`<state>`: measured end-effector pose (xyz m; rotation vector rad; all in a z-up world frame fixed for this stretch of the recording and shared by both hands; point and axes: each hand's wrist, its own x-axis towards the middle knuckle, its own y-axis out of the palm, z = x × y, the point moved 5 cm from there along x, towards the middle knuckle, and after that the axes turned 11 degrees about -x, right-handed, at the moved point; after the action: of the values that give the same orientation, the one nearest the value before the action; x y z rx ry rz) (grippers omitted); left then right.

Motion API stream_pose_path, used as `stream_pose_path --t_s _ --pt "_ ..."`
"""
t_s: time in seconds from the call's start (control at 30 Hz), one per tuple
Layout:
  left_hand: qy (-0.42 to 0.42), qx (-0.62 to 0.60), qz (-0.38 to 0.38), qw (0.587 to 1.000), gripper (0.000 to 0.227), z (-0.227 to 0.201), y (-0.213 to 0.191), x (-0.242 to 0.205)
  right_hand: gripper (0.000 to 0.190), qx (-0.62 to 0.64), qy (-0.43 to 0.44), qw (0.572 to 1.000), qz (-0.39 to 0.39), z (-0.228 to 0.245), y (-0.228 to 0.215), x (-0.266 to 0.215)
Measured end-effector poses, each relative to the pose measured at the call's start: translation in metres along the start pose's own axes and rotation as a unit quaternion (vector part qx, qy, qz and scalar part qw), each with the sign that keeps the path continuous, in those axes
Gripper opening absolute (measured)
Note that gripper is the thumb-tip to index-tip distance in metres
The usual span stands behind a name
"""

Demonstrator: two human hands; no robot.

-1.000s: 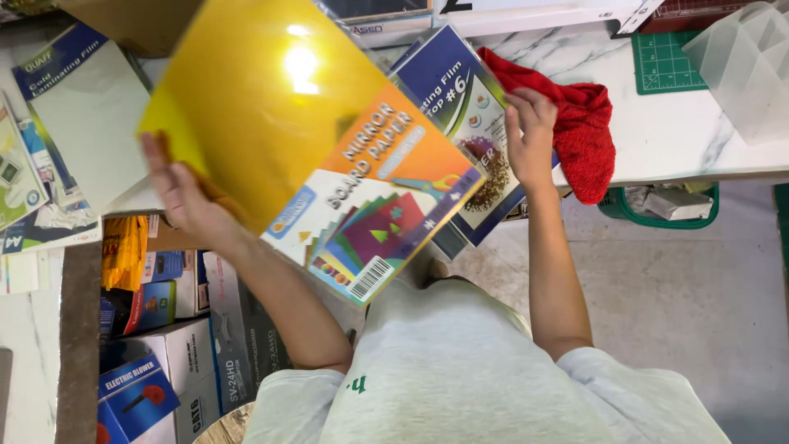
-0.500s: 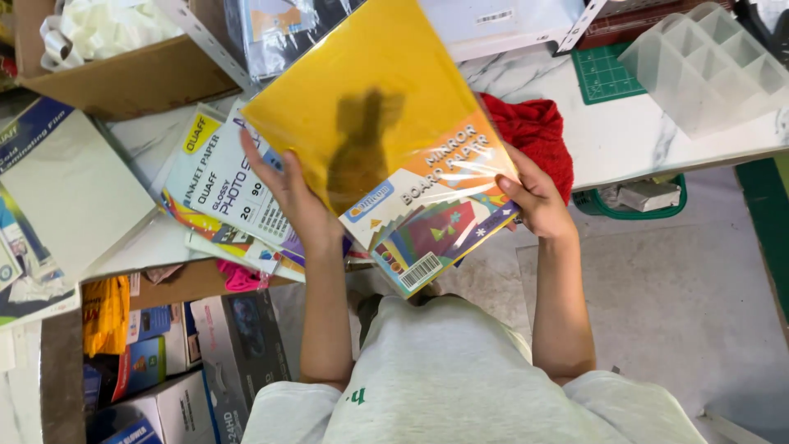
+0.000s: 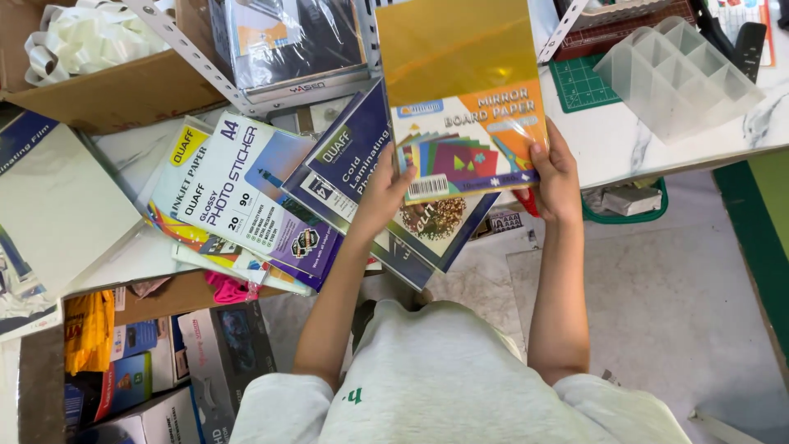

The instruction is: The person wipes the surface of various stationery packages, including photo sticker sheets and laminating film, using a red cloth. They handle the items one by one, wiping them down and then stacking them on the cluttered table.

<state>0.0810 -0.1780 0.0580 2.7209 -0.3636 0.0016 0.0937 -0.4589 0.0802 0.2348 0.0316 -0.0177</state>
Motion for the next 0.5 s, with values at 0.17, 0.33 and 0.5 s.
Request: stream_pose_path --t_s 0.17,0.33,0.5 --pt "0.087 0.1 -0.078 0.988 0.051 -0.016 -0.033 0.062 0.052 -0.032 -0.084 0.996 0.015 -0.006 0.012 0.069" --pt "0.124 0.028 -0.098 0.987 0.048 -0.014 -0.069 0.136 0.058 0.024 -0.058 0.998 0.003 -0.017 0.038 0.129" --pt "0.123 0.072 -0.156 0.977 0.05 -0.02 -0.092 0.196 0.059 0.066 -0.066 0.994 -0.05 -0.075 0.034 0.215"
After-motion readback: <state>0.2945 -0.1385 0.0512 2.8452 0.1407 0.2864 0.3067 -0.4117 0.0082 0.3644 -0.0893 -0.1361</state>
